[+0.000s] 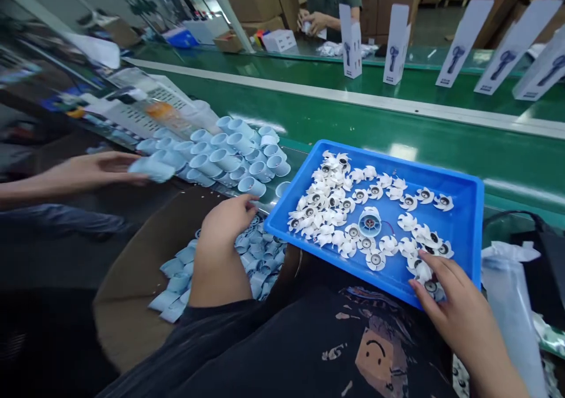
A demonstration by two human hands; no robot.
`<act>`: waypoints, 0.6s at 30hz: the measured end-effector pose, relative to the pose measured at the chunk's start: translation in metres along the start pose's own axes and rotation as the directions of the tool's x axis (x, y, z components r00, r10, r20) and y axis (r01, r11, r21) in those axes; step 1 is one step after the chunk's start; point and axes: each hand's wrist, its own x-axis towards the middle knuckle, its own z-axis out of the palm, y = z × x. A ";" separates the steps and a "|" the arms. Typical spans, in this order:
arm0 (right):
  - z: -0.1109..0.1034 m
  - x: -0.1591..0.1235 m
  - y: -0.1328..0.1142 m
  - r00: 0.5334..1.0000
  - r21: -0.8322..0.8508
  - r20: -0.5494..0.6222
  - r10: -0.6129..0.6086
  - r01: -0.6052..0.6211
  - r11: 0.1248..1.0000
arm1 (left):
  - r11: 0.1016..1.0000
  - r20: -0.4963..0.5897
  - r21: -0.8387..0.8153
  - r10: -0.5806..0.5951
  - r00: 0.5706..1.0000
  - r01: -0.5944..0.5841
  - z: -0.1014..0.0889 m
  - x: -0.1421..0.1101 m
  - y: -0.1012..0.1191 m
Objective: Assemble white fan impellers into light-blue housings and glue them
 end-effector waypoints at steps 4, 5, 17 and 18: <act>0.001 0.005 -0.002 0.999 0.019 -0.030 -0.037 0.038 0.999 | 0.976 -0.017 -0.111 0.189 0.982 -0.189 0.018 0.012 0.004; 0.000 0.005 -0.003 0.999 0.026 -0.037 -0.036 0.037 0.999 | 0.963 -0.027 -0.135 0.233 0.972 -0.234 0.022 0.014 0.006; -0.001 0.002 -0.019 0.997 0.081 -0.025 -0.069 0.070 0.994 | 0.709 -0.303 -0.095 0.648 0.699 -0.698 0.005 -0.024 0.072; 0.000 0.004 -0.021 0.996 0.084 -0.022 -0.087 0.088 0.993 | 0.671 -0.212 -0.080 0.712 0.670 -0.737 0.008 -0.028 0.090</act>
